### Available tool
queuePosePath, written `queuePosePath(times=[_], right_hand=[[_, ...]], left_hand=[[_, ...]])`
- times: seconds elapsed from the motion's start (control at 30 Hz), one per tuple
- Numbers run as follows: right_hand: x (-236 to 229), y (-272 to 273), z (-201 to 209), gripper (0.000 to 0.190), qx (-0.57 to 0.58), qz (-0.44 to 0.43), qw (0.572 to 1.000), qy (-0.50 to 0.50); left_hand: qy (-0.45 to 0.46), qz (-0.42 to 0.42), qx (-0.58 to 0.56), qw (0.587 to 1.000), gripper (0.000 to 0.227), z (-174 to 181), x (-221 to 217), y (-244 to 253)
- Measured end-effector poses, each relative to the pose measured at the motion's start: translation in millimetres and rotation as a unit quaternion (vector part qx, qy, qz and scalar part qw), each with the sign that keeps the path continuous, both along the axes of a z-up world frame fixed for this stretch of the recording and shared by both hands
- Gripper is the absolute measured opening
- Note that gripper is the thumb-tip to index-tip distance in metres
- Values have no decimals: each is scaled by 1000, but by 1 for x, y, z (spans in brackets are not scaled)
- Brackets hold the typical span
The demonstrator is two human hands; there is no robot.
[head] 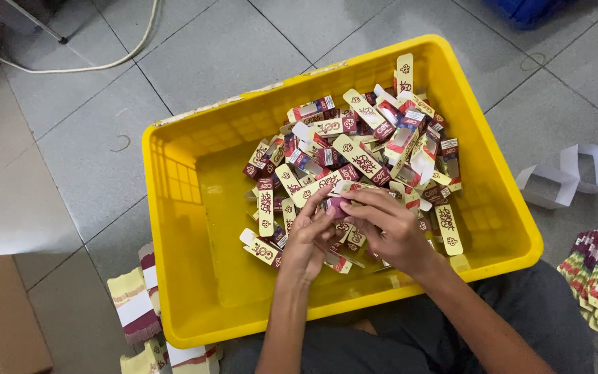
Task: The person sits on the floor and folds small, flat cardboard pieces into rectangular boxes. They pick up the pieces from a yellow bin, fold the sides to form the box shape, and place the finished boxes onto a stack on the floor.
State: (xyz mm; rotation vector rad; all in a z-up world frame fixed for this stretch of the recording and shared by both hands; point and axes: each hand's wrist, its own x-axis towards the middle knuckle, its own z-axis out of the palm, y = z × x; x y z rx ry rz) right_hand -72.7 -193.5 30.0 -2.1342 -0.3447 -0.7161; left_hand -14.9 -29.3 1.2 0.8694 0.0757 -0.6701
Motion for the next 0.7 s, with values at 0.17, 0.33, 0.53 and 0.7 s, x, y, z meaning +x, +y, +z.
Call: queuePosePath(times=[0.17,0.33,0.53,0.7], right_hand=[[-3,1,7,12,7,12,1000,26],[-3,1,8,12,0,36,998,46],[-9,-1,5,21,-3,73,995,71],[-10,-6,-13,13,-41,64,996,47]], left_hand=[[-11,-3,4,1000,61,-16,-2,3],[-20,-22,0,1000,60,-7,-4,8],[-93,-33,92,991,59,10,-3,13],[-117,-88,140,979,63,14,3,21]])
